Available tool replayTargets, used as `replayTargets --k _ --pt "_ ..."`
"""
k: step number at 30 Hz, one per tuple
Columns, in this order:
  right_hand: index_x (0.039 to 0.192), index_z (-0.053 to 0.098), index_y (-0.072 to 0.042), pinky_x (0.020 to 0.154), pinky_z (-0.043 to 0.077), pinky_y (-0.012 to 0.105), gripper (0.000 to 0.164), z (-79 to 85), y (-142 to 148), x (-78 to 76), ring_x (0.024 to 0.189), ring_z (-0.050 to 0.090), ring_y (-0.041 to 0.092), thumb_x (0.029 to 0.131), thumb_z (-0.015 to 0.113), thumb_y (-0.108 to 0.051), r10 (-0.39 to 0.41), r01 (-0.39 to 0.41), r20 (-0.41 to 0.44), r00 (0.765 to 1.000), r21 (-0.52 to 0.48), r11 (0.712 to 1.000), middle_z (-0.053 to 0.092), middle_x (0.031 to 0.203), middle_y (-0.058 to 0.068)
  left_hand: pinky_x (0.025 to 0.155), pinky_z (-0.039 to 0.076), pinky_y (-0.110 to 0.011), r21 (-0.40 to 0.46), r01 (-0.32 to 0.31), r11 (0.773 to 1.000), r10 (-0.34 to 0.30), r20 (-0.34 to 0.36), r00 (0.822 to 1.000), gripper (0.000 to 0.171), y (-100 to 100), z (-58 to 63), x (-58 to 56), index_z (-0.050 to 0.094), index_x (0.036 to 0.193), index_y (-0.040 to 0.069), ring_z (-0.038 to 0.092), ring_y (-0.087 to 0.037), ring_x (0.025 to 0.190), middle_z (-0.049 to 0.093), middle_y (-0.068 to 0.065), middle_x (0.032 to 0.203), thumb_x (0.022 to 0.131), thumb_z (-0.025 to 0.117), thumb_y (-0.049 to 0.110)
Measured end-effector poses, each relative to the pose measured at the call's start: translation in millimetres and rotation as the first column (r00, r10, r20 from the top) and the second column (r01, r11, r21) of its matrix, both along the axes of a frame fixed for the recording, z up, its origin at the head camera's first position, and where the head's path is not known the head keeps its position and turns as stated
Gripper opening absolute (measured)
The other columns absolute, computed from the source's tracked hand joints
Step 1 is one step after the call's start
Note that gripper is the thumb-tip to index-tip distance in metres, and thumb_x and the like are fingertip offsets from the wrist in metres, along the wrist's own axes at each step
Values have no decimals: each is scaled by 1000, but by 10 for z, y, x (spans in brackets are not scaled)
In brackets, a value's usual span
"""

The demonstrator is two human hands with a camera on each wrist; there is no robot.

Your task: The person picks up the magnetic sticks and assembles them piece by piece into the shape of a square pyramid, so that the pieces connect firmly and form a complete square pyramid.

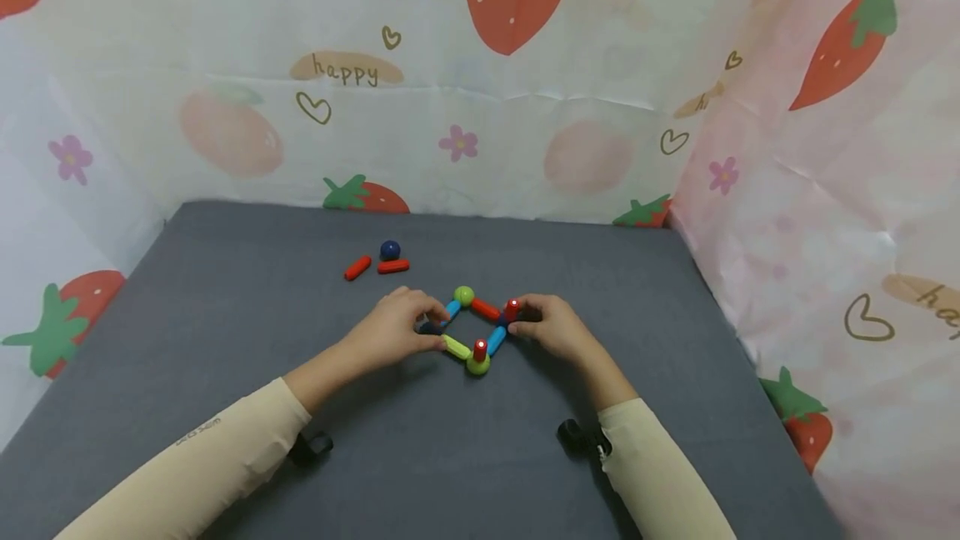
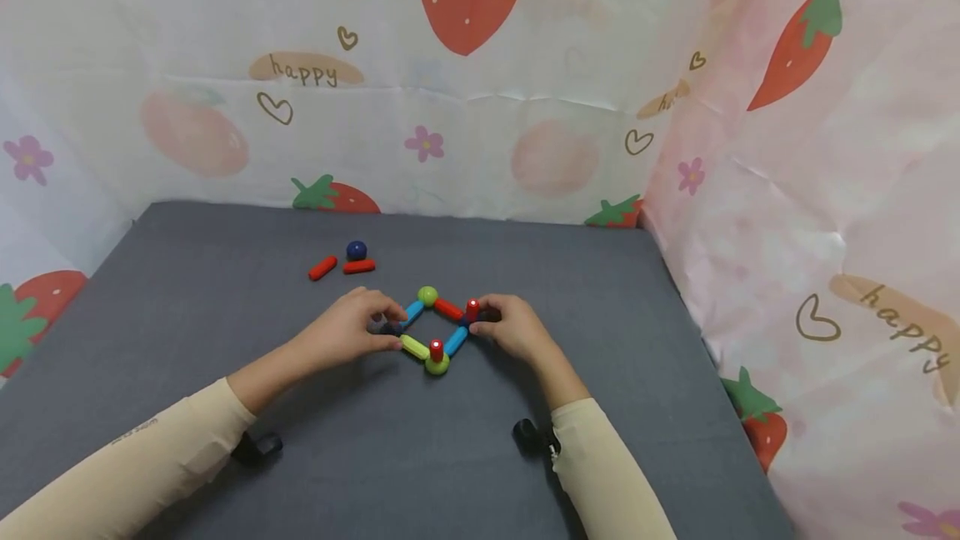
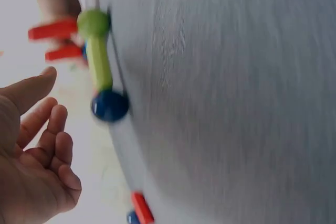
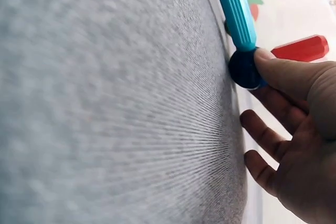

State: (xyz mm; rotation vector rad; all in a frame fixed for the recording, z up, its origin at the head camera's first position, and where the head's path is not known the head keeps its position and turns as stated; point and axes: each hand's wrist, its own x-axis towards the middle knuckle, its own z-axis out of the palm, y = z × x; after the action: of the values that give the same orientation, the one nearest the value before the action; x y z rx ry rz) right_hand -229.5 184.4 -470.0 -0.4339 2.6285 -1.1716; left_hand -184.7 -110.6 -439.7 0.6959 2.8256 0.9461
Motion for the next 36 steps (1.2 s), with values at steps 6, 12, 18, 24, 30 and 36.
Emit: replayTargets --k 6,12,18,24,30,36 --pt "124 74 -19 106 46 45 30 8 33 -83 122 60 21 94 77 -18 22 -22 7 1000 -1 1000 71 126 0 93 49 -44 26 -69 997 69 -20 997 34 -337 92 -175 74 118 14 56 -25 109 71 -4 116 87 84 24" --pt "126 73 -20 106 45 45 31 -25 49 -159 125 59 21 94 76 -19 52 -52 -4 999 9 999 70 129 -1 96 47 -50 2 -158 987 158 -22 987 36 -693 91 -421 72 124 11 56 -32 114 69 -9 121 91 80 26" --pt "127 73 -23 107 44 46 32 -20 47 -208 126 58 22 95 75 -21 63 -63 3 998 2 998 69 130 0 99 45 -54 46 -237 970 236 18 972 41 -1007 17 -640 68 130 7 55 -36 118 66 -14 128 96 74 29" --pt "128 72 -22 106 45 45 33 -13 35 -230 124 58 21 95 75 -20 78 -78 23 997 -14 997 69 129 0 96 49 -53 78 -328 942 316 133 939 46 -1189 -96 -763 61 137 6 54 -37 122 61 -17 136 98 71 29" --pt "128 72 -22 107 44 46 33 -17 6 -255 126 58 21 95 75 -20 93 -93 22 995 -15 996 69 130 -2 96 51 -52 77 -359 930 338 205 919 52 -1272 -210 -876 57 141 4 57 -38 124 59 -20 139 98 70 31" --pt "129 71 -22 113 40 48 34 -7 -17 -287 132 55 22 96 74 -21 114 -114 33 993 -13 993 68 132 -2 103 46 -53 57 -363 930 342 231 911 54 -1298 -274 -964 58 139 2 56 -37 124 60 -21 137 97 72 32"
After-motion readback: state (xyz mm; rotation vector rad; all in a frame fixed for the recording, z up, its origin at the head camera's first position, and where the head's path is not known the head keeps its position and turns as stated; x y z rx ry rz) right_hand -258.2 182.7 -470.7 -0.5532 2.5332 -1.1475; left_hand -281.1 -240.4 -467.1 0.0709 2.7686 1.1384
